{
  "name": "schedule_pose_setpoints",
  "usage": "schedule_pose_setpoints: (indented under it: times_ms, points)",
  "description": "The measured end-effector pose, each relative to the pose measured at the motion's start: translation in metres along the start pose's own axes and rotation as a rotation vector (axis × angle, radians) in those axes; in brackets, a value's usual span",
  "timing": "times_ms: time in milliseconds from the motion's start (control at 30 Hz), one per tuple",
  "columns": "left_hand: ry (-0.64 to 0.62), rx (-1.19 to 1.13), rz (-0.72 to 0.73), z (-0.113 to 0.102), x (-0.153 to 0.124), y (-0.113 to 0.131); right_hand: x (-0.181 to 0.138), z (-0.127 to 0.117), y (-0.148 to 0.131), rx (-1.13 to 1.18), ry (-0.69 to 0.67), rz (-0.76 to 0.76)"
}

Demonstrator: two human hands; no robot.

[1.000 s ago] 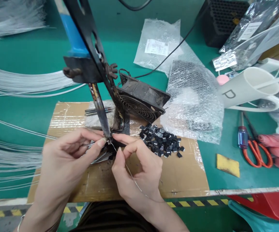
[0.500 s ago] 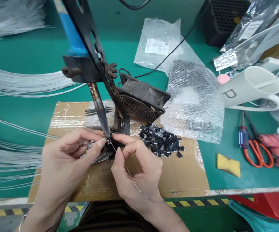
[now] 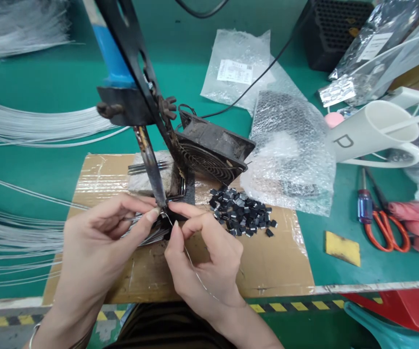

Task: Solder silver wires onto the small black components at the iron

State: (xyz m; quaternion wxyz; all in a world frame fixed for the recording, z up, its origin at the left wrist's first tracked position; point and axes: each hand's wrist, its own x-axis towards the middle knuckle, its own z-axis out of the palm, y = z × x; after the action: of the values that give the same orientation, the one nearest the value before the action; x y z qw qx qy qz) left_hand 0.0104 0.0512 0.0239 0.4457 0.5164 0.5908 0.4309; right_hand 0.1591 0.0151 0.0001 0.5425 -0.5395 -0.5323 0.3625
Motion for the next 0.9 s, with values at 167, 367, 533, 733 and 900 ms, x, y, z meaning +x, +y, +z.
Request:
schedule_pose_setpoints:
  times_ms: [167,367,533,733,900]
  points:
    - [0.004,0.001,0.001,0.0001,0.0000,-0.0012,-0.0005,0.0003,0.0010,0.001,0.004,-0.011]
    - [-0.018,-0.003,0.000,0.0009,0.0013,-0.0028,-0.0017,0.0012,0.0033,-0.003,0.007,-0.001]
    - [-0.013,0.003,0.012,0.0006,0.0008,-0.0019,-0.0007,0.0012,0.0019,-0.015,0.010,-0.015]
    - [-0.012,0.055,0.024,-0.0005,-0.0005,-0.0009,0.0009,0.0015,-0.0004,-0.025,0.006,-0.027]
    - [-0.017,0.055,0.030,0.0003,0.0002,-0.0020,-0.0015,0.0019,0.0018,-0.001,0.016,-0.031]
